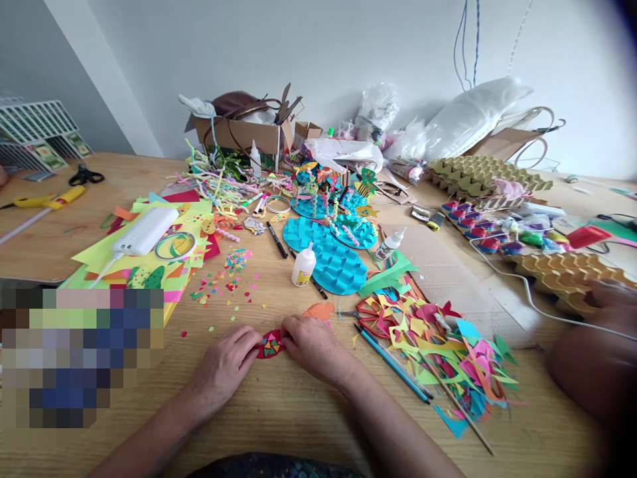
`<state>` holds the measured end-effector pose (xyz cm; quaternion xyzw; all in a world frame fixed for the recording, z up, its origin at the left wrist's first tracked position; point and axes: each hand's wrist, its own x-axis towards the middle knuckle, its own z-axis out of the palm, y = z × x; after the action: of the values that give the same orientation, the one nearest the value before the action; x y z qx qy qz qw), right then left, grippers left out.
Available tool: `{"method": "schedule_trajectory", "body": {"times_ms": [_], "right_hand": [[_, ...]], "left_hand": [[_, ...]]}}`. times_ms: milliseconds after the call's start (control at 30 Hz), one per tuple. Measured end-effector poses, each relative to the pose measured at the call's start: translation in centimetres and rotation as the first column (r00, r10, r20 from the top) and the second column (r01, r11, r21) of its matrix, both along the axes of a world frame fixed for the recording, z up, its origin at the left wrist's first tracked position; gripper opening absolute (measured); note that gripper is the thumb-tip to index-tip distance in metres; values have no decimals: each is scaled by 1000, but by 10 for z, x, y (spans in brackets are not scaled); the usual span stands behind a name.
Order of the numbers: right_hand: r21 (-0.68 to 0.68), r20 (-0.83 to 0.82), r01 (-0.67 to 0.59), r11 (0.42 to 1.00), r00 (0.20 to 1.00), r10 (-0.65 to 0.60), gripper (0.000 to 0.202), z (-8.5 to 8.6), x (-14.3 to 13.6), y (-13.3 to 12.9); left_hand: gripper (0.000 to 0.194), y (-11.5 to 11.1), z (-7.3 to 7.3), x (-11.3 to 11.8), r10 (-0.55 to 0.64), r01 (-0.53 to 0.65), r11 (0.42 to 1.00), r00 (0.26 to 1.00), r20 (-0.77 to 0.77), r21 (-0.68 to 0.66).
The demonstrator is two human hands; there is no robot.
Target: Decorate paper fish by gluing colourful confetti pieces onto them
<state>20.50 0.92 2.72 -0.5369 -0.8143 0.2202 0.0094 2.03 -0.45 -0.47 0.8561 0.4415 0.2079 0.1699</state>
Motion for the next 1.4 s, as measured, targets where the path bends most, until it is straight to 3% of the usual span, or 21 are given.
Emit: {"method": "schedule_trajectory", "body": {"times_ms": [200, 433, 767, 967, 1133, 1300, 1400], "right_hand": [[-3, -80, 31, 1000, 996, -31, 10, -3, 5, 2], [-1, -346, -34, 999, 938, 31, 14, -3, 12, 3], [21, -188, -42, 999, 981, 45, 16, -1, 6, 1], [-26, -333, -22, 999, 943, 12, 15, -2, 8, 2], [19, -249, -7, 1000, 968, 11, 15, -5, 7, 1], [-76, -362, -12, 997, 932, -16, 15, -6, 9, 3], [-52, -328, 5, 999, 944, -22, 15, -6, 9, 3]], "left_hand": [[14, 0, -1, 0, 3, -3, 1000, 1000, -4, -12], [15, 1, -3, -1, -7, 7, 1000, 1000, -12, -3], [14, 0, -4, -2, -20, 19, 999, 1000, 13, 28], [14, 1, -5, -2, -29, 28, 999, 1000, 11, 43], [13, 1, -4, -2, -31, 30, 998, 999, 10, 46], [13, 1, -6, -2, -34, 34, 999, 999, 13, 42], [14, 1, -6, -2, -35, 34, 999, 999, 21, 32]]}}
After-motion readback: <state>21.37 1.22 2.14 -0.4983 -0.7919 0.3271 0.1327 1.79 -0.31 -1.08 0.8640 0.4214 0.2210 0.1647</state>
